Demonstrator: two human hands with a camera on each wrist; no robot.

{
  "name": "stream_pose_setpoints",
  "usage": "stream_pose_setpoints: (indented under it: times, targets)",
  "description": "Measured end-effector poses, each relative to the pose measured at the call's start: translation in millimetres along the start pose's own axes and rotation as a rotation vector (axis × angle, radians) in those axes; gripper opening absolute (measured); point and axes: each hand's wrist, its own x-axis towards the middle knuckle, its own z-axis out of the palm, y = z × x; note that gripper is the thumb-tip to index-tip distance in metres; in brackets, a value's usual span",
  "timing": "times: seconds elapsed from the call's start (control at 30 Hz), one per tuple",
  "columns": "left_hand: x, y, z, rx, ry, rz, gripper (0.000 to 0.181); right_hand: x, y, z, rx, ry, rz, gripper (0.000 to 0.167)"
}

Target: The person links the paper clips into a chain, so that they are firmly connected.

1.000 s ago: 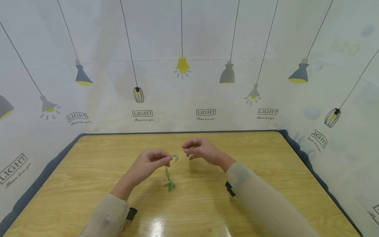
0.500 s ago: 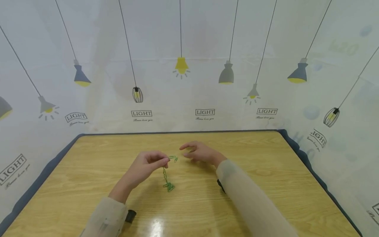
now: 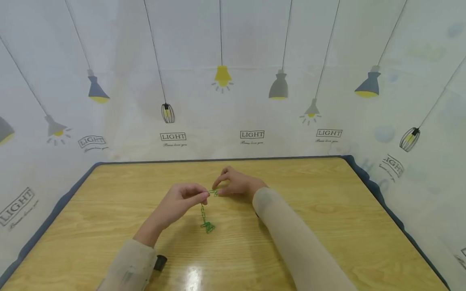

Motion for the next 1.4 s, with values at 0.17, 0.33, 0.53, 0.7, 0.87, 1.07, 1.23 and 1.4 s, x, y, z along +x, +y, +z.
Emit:
stream_pose_setpoints:
  times: [0.17,0.33,0.53,0.7,0.87,1.07,1.23,1.4]
  targets:
    - [-1.5,0.8,-1.9,0.004,0.008,-0.001,0.025,3.6,-6,1,0.002,0.048,-0.018,0.006]
    - [-2.5,1.8,-1.2,-0.002,0.014,-0.012,0.024,5.9,-7,3,-0.027,0.056,-0.001,0.005]
    - [-1.0,1.6,2.0,-0.006,0.004,-0.007,0.025,4.3,-2,5,-0.025,0.043,0.04,0.004]
    - [-1.3,2.2,3.5,-0.007,-0.003,0.003,0.024,-0.1,-3,5,0.044,0.031,0.092,0.004]
    - [-1.4,1.6,3.7,-0.009,-0.01,0.009,0.025,-3.1,-8,1,0.029,0.003,0.092,0.006]
    - [2.0,-0.1,3.0,-0.015,-0.006,0.024,0.025,-8.2,-6,-11,0.172,-0.038,0.095,0.012]
    - [2.9,-1.2,2.5,-0.014,-0.011,0.008,0.026,-24.8,-1,-32,0.434,0.021,0.079,0.021]
    - [7.0,2.8,4.5,-0.005,-0.021,0.007,0.025,-44.9,-6,-52,0.605,0.119,0.005,0.032]
